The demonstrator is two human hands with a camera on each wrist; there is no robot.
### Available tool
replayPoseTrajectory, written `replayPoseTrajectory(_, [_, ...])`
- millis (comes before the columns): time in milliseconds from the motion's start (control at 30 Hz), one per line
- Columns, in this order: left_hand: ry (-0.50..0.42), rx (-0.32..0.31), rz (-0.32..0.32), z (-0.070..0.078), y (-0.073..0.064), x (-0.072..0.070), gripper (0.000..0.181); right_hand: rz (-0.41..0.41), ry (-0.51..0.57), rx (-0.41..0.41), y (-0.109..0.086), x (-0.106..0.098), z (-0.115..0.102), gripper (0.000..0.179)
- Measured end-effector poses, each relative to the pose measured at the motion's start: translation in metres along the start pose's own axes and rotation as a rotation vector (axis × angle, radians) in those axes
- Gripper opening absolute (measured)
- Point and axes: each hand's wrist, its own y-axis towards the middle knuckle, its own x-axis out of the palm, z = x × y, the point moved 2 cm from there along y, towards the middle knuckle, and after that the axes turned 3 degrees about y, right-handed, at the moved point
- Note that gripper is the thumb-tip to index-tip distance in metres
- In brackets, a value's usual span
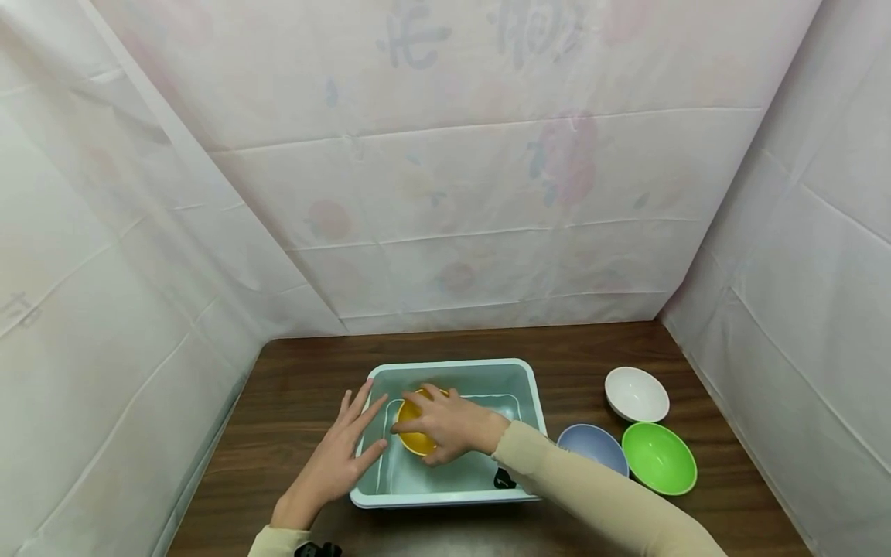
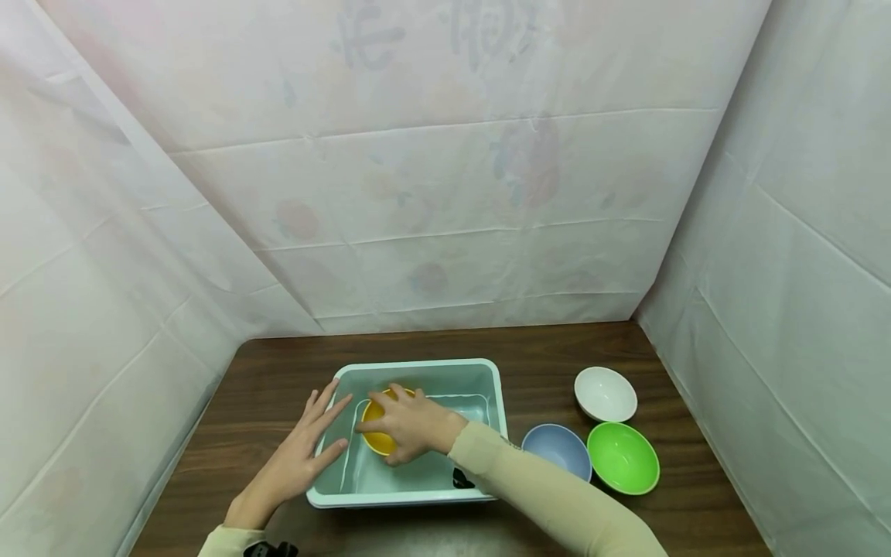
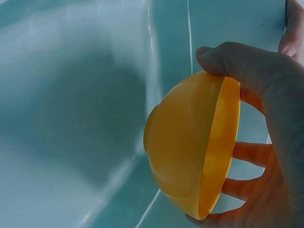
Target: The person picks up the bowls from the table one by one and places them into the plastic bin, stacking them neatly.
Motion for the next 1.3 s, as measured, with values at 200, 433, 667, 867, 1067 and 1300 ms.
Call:
replayPoseTrajectory(200, [-0.020,0.001,-0.002,-0.0002,0.0005,0.0004,0.063,-0.024,0.004,0.023,0.0017,0.0035,0.0012,0.070])
replayPoseTrajectory(433, [-0.021,0.007,0.013,0.0007,0.0017,0.0004,0.063,-0.056,0.001,0.035,0.0026,0.0054,0.0006,0.071])
replayPoseTrajectory(667, [-0.057,0.013,0.014,0.0011,0.0001,0.0012,0.063,-0.063,0.017,0.044,0.0029,0.0070,0.0003,0.071])
replayPoseTrajectory(867, [-0.072,0.012,0.015,0.0005,-0.0014,0.0026,0.064,-0.081,0.054,0.059,0.0027,0.0080,-0.0006,0.071])
replayPoseTrajectory(1067, [-0.084,0.009,0.010,-0.0002,-0.0021,0.0039,0.064,-0.100,0.080,0.074,0.0015,0.0081,0.0002,0.074])
replayPoseTrajectory(1300, [-0.091,0.010,0.011,0.0009,-0.0014,0.0019,0.064,-0.100,0.070,0.069,0.0019,0.0077,-0.0009,0.074])
